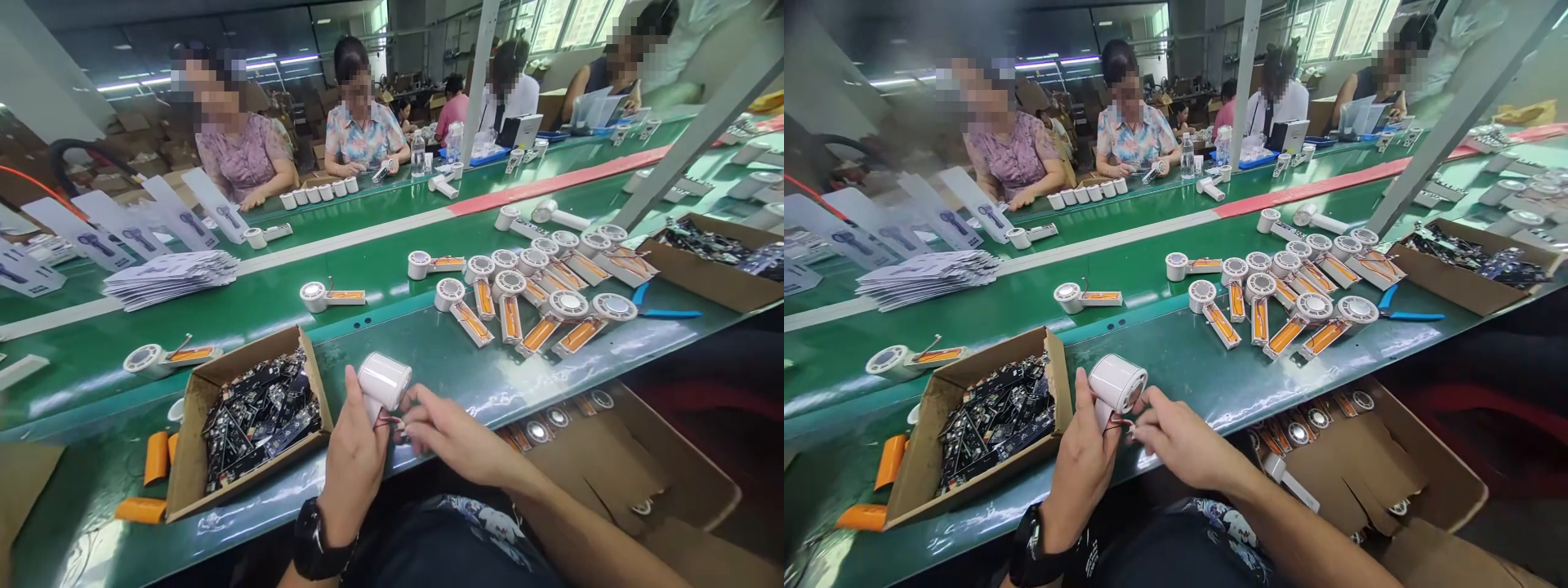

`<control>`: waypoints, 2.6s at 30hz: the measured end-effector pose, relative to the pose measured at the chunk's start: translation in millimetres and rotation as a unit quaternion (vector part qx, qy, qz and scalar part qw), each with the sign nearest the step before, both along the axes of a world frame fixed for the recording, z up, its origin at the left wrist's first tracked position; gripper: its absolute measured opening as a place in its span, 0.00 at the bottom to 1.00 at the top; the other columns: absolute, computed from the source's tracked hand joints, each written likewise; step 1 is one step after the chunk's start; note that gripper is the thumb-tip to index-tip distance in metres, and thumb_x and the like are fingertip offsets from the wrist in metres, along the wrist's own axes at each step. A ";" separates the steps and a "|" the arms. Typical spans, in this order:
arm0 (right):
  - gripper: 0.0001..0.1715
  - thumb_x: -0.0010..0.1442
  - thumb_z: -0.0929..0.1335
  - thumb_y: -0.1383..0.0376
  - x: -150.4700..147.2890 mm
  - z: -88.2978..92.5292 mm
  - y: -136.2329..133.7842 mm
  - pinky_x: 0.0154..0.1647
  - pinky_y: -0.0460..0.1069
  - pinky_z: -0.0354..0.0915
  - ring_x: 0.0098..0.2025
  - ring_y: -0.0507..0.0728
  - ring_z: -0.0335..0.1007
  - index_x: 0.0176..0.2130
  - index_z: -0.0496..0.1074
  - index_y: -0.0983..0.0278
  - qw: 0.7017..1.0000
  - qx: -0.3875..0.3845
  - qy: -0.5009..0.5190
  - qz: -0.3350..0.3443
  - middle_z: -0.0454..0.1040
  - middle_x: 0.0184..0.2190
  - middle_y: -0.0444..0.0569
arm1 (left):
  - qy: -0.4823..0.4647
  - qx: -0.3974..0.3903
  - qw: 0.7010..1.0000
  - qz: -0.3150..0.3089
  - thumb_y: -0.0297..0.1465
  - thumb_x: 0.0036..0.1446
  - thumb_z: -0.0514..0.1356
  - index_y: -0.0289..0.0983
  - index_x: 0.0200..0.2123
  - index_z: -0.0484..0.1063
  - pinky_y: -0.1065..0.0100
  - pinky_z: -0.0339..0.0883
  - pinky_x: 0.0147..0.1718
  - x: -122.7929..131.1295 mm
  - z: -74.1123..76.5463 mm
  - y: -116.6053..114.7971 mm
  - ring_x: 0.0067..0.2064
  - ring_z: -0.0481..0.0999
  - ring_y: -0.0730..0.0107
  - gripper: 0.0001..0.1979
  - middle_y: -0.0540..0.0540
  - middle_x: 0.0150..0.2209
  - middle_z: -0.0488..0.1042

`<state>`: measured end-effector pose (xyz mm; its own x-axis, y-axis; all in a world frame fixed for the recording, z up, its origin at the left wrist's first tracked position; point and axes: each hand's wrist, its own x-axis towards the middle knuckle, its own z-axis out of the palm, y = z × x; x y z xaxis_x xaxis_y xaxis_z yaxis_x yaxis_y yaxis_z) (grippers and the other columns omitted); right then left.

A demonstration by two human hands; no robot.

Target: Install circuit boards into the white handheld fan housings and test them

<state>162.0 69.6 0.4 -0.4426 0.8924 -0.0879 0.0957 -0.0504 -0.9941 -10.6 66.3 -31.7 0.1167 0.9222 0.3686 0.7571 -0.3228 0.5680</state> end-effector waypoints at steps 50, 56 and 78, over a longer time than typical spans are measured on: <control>0.16 0.66 0.61 0.76 -1.6 -40.3 -26.7 0.47 0.56 0.70 0.42 0.58 0.75 0.48 0.72 0.65 0.803 0.527 -0.224 -0.162 0.80 0.42 0.54 | -0.554 -0.283 0.780 0.069 0.31 0.53 0.58 0.40 0.39 0.63 0.74 0.62 0.20 28.0 1.2 -10.8 0.20 0.66 0.78 0.10 0.54 0.27 0.71; 0.16 0.65 0.61 0.74 1.4 -39.6 -28.8 0.38 0.50 0.75 0.39 0.57 0.79 0.49 0.73 0.65 0.840 0.465 -0.218 -0.177 0.80 0.41 0.55 | -0.582 -0.278 0.762 0.050 0.36 0.55 0.61 0.41 0.44 0.64 0.72 0.67 0.24 25.4 -2.0 -11.3 0.25 0.72 0.74 0.15 0.51 0.32 0.74; 0.27 0.55 0.65 0.79 -25.2 -29.4 -39.0 0.50 0.54 0.74 0.49 0.61 0.77 0.52 0.75 0.62 0.939 0.267 -0.108 -0.189 0.78 0.49 0.55 | -0.533 -0.135 0.832 0.073 0.32 0.56 0.59 0.42 0.64 0.42 0.59 0.58 0.58 41.9 -5.4 -21.7 0.57 0.68 0.59 0.38 0.38 0.56 0.66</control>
<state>136.7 30.6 -29.0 -0.1097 0.9241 0.3661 0.3733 0.3797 -0.8465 31.2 44.6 -37.1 -0.2642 0.9640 -0.0308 -0.2030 -0.0243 0.9789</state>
